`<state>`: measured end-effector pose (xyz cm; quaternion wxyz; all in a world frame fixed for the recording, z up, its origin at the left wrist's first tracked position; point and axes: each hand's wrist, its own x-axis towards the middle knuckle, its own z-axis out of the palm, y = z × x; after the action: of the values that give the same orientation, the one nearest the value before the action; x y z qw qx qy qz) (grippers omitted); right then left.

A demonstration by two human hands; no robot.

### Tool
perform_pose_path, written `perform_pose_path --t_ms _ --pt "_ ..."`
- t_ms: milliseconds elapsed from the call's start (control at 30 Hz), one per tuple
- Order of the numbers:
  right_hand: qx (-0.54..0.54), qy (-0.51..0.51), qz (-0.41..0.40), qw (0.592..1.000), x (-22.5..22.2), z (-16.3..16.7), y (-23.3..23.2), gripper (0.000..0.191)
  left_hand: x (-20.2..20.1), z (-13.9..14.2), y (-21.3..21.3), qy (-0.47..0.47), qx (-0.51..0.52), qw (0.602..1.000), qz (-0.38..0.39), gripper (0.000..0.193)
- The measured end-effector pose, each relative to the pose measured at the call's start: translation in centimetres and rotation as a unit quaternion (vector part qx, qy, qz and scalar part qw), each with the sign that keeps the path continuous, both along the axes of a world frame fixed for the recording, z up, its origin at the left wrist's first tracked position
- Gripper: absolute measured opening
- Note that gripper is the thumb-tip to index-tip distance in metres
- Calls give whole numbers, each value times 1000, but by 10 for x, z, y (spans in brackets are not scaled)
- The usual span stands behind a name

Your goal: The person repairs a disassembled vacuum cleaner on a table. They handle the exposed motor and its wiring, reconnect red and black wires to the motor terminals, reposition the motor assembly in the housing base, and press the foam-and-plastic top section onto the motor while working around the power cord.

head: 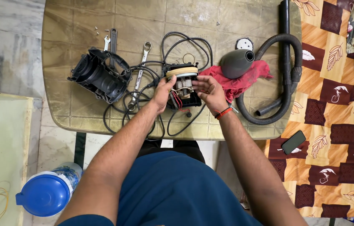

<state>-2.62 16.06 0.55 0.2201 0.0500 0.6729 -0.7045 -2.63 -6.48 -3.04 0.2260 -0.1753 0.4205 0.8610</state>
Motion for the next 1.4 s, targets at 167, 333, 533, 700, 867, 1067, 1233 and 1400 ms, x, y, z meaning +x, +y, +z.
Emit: perform_pose_path --t_ms 167,333,533,700,867,1067,1233,1400 --pt "21 1 -36 999 1 5 -5 89 -1 -7 6 23 -91 995 -26 67" --pt "86 47 -17 995 -1 10 -8 94 1 -1 16 54 -166 984 -41 73" --pt "120 49 15 991 -8 22 -11 102 6 26 22 59 -239 968 -53 96" --pt "61 21 64 996 -8 29 -4 94 -2 40 18 -4 -255 967 16 83" --pt "132 57 32 989 17 20 1 63 -1 47 4 -11 -74 996 39 51" --pt "248 107 98 958 63 9 -21 65 1 50 -1 -25 43 998 45 34" --pt "19 30 -7 999 71 7 -44 77 2 53 6 7 -6 998 55 27" --pt "53 59 -110 991 56 25 -49 107 6 66 21 -33 -63 994 78 48"
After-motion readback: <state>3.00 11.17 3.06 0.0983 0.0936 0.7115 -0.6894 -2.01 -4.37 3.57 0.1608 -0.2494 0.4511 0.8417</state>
